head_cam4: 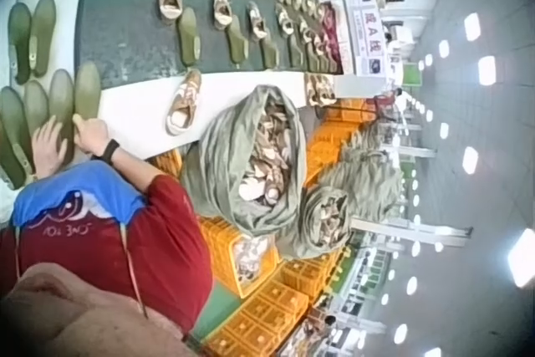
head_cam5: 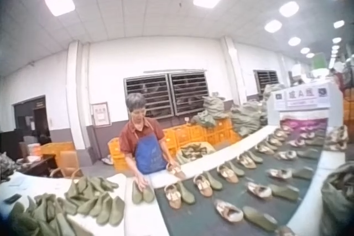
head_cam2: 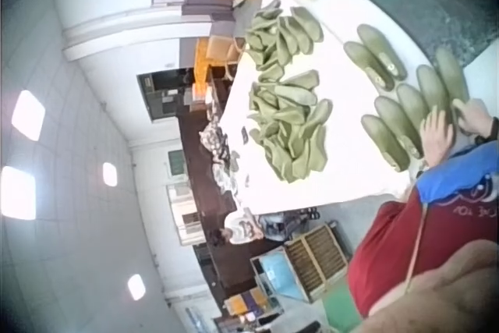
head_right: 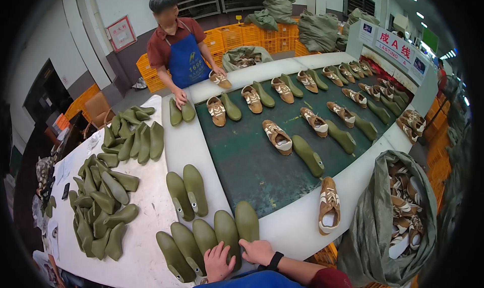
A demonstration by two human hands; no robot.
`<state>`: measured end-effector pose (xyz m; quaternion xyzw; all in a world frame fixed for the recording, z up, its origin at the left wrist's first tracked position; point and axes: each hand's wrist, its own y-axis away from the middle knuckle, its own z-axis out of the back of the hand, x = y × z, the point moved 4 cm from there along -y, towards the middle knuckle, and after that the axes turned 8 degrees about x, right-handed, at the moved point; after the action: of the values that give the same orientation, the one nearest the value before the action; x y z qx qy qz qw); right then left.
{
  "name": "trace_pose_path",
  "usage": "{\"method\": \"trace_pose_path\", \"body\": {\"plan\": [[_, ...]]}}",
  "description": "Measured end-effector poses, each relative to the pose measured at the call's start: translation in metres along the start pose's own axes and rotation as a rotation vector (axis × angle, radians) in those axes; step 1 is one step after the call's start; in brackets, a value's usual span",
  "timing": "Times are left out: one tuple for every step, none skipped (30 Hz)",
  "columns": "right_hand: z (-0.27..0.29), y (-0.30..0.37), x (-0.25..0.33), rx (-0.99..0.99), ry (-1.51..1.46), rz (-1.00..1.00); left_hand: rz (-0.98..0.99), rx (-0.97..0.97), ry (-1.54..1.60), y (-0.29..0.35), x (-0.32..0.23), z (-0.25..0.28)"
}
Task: The recorder is assembling shoes by placing uppers onto shoe lasts and organizing the components on a production line.
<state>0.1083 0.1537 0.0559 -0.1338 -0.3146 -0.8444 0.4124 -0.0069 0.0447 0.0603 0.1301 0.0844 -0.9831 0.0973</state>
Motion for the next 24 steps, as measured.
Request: {"method": "trace_pose_path", "body": {"plan": [[0.0,-0.001,0.0,-0.006,0.001,0.009,0.002,0.005,0.002,-0.002,0.0,0.0],[0.002,-0.002,-0.001,0.0,-0.002,0.008,0.006,0.004,0.007,-0.004,-0.001,0.0],[0.004,-0.004,-0.002,-0.003,-0.007,0.004,0.011,0.003,0.01,-0.004,0.0,0.0],[0.005,-0.006,-0.002,-0.006,-0.012,0.002,0.017,0.008,0.009,-0.005,0.002,-0.001],[0.006,-0.009,-0.003,0.001,-0.013,0.007,0.011,-0.001,0.01,-0.007,0.003,-0.002],[0.006,-0.01,-0.003,-0.012,-0.015,0.005,0.011,-0.008,0.011,-0.004,0.002,0.0],[0.005,-0.01,-0.003,-0.025,-0.015,0.005,0.027,-0.005,0.01,-0.003,0.002,0.001],[0.002,-0.006,0.0,-0.012,-0.012,0.016,0.019,0.004,0.013,-0.004,0.001,0.002],[0.004,-0.006,-0.001,-0.036,-0.007,0.02,0.008,0.002,0.015,-0.009,0.001,0.002],[0.006,-0.006,-0.001,-0.062,-0.001,0.025,0.023,-0.009,0.011,-0.01,0.002,0.003],[0.008,-0.009,-0.002,-0.067,0.009,0.025,0.019,-0.015,0.022,-0.011,0.003,0.003],[0.007,-0.009,-0.001,-0.065,0.015,0.033,0.009,-0.014,0.035,-0.009,0.003,0.003],[0.006,-0.009,-0.001,-0.068,0.021,0.031,0.015,-0.02,0.034,-0.008,0.002,0.003],[0.006,-0.008,-0.001,-0.073,0.025,0.028,0.024,-0.012,0.045,-0.007,0.002,0.002],[0.006,-0.008,-0.001,-0.078,0.028,0.028,0.025,-0.002,0.054,-0.006,0.003,0.002],[0.005,-0.008,-0.001,-0.075,0.022,0.027,0.02,-0.006,0.054,-0.006,0.003,0.003],[0.004,-0.008,0.0,-0.073,0.016,0.024,0.019,0.001,0.048,-0.007,0.004,0.003],[0.005,-0.005,0.0,-0.074,0.018,0.021,0.022,0.009,0.043,-0.005,0.002,0.003],[0.004,-0.002,0.001,-0.051,0.013,0.01,0.018,0.009,0.047,-0.003,0.001,0.002],[0.003,0.0,0.002,-0.027,0.007,-0.003,0.014,0.005,0.043,-0.001,0.0,0.002],[0.004,-0.002,0.001,-0.027,0.006,-0.012,0.009,0.002,0.039,0.001,0.0,0.002],[0.007,-0.006,0.0,-0.058,0.004,0.007,0.001,0.007,0.046,-0.002,0.002,0.0],[0.005,-0.004,0.0,-0.082,-0.003,0.019,0.01,0.004,0.039,-0.004,0.001,0.003],[0.003,-0.006,-0.002,-0.083,-0.008,0.001,0.016,-0.005,0.03,-0.006,0.002,0.005]]}}
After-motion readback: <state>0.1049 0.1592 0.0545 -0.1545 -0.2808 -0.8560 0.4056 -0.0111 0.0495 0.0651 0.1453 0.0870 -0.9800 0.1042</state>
